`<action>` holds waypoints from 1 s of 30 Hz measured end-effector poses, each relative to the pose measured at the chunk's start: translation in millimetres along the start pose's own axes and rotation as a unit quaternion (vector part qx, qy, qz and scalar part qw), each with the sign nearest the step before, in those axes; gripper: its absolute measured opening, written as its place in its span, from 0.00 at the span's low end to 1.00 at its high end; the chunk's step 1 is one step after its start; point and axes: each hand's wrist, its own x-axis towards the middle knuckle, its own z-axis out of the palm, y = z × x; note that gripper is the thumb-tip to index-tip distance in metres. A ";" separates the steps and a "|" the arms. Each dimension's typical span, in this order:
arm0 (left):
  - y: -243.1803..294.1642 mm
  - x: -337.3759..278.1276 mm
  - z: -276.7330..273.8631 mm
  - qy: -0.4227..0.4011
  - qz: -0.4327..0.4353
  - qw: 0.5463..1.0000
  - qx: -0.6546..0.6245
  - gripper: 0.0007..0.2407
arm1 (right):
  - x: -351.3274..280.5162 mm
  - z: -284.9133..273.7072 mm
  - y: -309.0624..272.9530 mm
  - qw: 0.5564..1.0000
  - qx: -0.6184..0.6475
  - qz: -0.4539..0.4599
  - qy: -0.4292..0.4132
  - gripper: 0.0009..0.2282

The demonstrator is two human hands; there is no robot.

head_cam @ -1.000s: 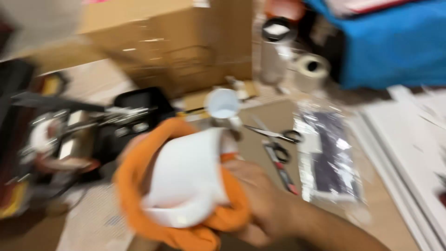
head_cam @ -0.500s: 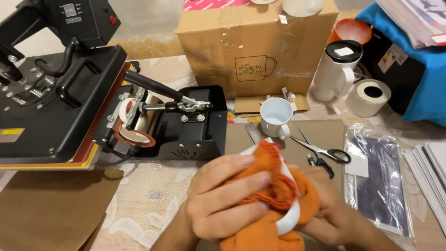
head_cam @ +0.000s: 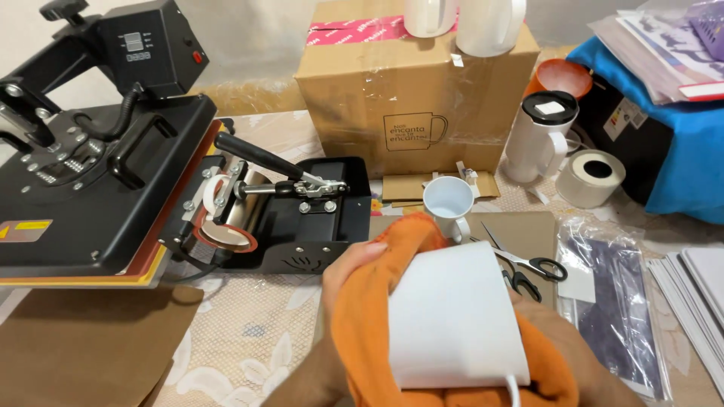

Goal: Preparing ceramic mugs for sublimation printing by cleaning them and attaching printed designs with heat-resistant tape

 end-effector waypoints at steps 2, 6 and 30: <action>-26.9 9.6 -35.5 -0.065 0.446 0.826 0.339 0.17 | 15.4 -40.2 -5.5 0.874 -0.385 -0.292 0.055 0.27; -10.9 18.0 -11.2 0.056 -0.025 0.995 -0.079 0.16 | 5.6 -14.6 -14.0 0.634 -0.672 -0.116 0.366 0.20; 18.5 -11.9 -16.1 -0.104 0.241 0.829 0.495 0.18 | 5.3 -10.2 -19.1 0.323 -0.529 -0.757 -0.208 0.09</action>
